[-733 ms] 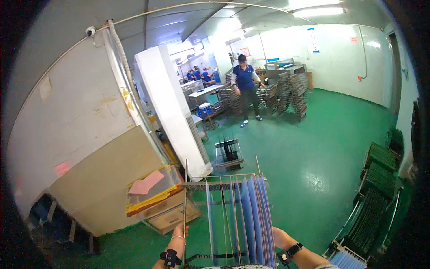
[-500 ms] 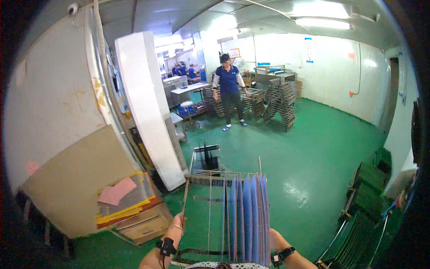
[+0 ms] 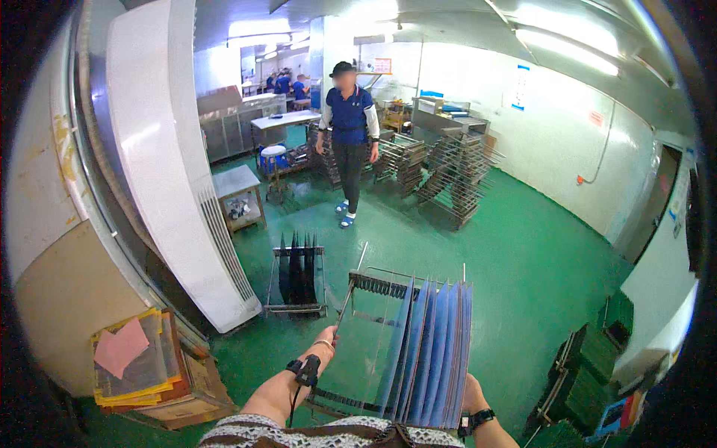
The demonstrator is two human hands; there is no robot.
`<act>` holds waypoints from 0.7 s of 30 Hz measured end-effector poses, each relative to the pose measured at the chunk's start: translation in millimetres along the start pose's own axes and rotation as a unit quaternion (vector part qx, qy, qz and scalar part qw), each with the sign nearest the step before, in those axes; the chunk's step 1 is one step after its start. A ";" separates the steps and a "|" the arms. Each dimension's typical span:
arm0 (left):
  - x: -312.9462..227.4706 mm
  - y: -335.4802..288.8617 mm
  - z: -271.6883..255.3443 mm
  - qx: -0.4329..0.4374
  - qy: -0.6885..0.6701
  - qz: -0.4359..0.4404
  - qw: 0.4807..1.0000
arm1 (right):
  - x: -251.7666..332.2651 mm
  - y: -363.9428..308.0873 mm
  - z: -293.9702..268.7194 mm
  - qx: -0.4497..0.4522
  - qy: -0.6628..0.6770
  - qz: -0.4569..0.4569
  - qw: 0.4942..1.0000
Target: Inspect printed sheets and panels, sort them, and organize them into specialized racks.
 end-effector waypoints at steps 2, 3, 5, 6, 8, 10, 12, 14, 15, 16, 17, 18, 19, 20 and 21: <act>-24.9 19.9 28.0 -0.036 0.002 0.000 0.999 | 27.7 41.7 -12.4 -0.008 -0.010 0.017 1.000; -32.4 47.0 31.7 -0.028 -0.002 -0.012 1.000 | 42.6 63.4 -16.0 -0.004 -0.016 0.031 0.999; -53.8 69.3 51.2 -0.045 -0.021 -0.017 0.999 | 73.2 93.5 18.6 -0.019 -0.046 0.034 0.998; -70.1 81.3 59.2 -0.056 -0.026 -0.012 0.998 | 89.3 113.5 32.8 -0.031 -0.065 0.023 0.997; -92.3 129.7 67.7 -0.078 -0.049 -0.012 0.996 | 105.4 186.4 -2.9 0.003 -0.055 0.043 0.998; -115.9 174.2 68.9 -0.051 -0.025 0.007 0.998 | 110.0 243.5 -2.2 0.026 -0.016 0.092 0.995; -160.9 210.2 98.4 -0.059 -0.003 0.013 0.998 | 134.8 328.2 -93.3 -0.044 -0.108 -0.014 0.993; -189.1 247.1 106.4 -0.078 0.036 0.000 0.996 | 158.3 381.2 -96.1 -0.077 -0.165 -0.050 0.982; -203.7 265.7 116.9 -0.080 0.029 -0.001 0.996 | 172.1 405.2 -95.9 -0.058 -0.143 -0.045 0.987; -213.9 280.9 115.2 -0.092 0.029 -0.011 0.995 | 175.1 418.9 -70.0 -0.039 -0.115 -0.030 0.992; -224.7 293.7 112.3 -0.102 0.032 -0.023 0.994 | 183.3 425.8 -34.1 -0.039 -0.113 -0.020 0.993; -240.0 306.8 113.2 -0.107 0.035 -0.032 0.993 | 192.5 433.6 7.7 0.001 -0.091 0.031 0.995; -259.1 312.3 128.6 -0.111 0.024 -0.036 0.993 | 205.3 444.8 27.7 0.036 -0.067 0.070 0.995; -275.8 326.4 144.2 -0.105 0.024 -0.034 0.994 | 216.9 468.7 15.7 0.034 -0.070 0.063 0.995; -293.8 340.4 158.1 -0.098 0.030 -0.020 0.995 | 225.6 495.4 -3.0 0.028 -0.059 0.050 0.997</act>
Point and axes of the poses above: each hand's wrist, its own y-axis towards the middle knuckle, its own z-axis out of the palm, x = y × z, the point moved 5 cm from there along y, towards the middle knuckle, and after that the axes turned 3 degrees about x, right-handed, at the moved point
